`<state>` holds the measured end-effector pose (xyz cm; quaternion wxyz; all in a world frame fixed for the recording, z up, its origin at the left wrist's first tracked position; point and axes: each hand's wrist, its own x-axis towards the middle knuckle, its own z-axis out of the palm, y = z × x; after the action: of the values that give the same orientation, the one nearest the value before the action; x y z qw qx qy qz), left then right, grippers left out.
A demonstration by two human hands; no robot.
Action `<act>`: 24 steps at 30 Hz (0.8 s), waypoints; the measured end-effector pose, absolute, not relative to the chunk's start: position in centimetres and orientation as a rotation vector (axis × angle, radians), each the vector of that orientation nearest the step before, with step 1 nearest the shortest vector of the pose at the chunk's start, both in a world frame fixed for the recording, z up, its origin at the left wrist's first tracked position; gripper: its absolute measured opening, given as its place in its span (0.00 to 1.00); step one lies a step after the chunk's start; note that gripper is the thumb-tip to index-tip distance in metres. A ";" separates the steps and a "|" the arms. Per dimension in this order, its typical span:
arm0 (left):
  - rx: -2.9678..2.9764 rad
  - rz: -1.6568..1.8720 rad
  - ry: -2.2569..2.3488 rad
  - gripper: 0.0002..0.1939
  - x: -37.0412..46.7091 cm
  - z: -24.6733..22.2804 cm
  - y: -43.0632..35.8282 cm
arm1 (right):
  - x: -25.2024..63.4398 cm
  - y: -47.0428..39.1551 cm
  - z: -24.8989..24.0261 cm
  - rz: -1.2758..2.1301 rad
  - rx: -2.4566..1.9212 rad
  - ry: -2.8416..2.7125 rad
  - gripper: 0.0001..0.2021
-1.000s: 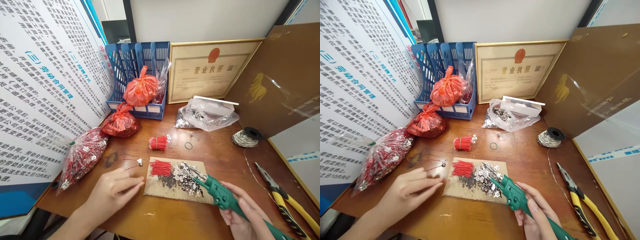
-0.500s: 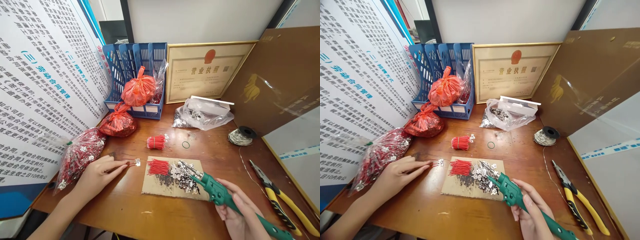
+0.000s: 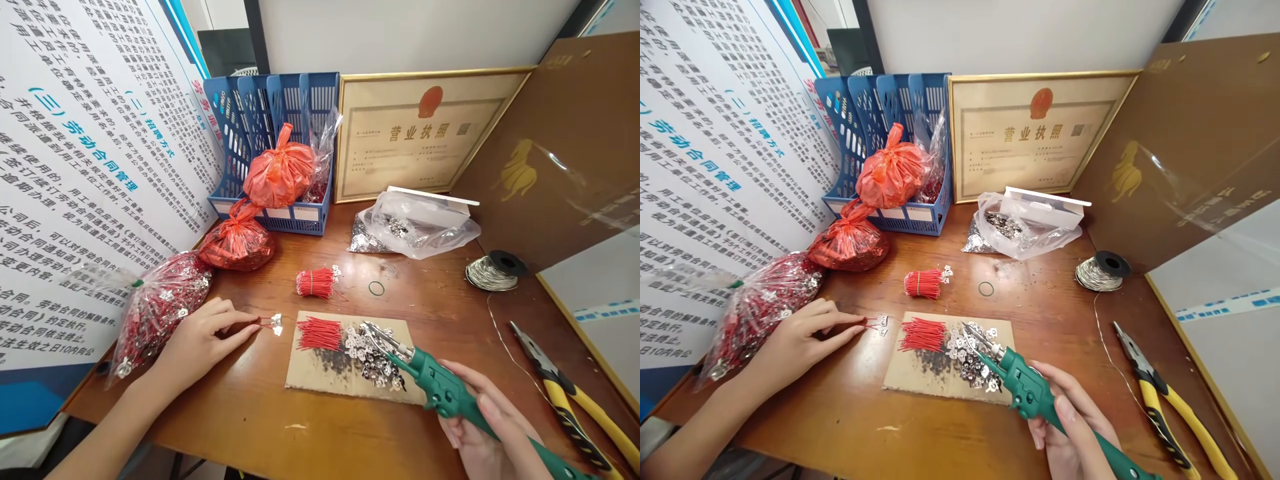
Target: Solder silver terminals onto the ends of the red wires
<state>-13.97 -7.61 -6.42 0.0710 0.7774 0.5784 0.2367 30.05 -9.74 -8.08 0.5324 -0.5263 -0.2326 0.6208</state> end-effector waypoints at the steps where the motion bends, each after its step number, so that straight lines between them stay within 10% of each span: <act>1: 2.332 0.709 1.747 0.11 -13.9 -6.3 -7.5 | 30.0 -9.8 -8.1 1.483 -1.260 -0.542 0.23; 24: 2.397 0.802 1.664 0.11 -9.8 -4.5 -6.6 | 29.3 -8.9 -6.9 1.405 -1.151 -0.376 0.21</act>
<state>-9.78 -6.60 -4.49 0.0577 0.7907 0.5491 0.2644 29.32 -8.94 -6.88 0.6000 -0.4966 -0.1620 0.6060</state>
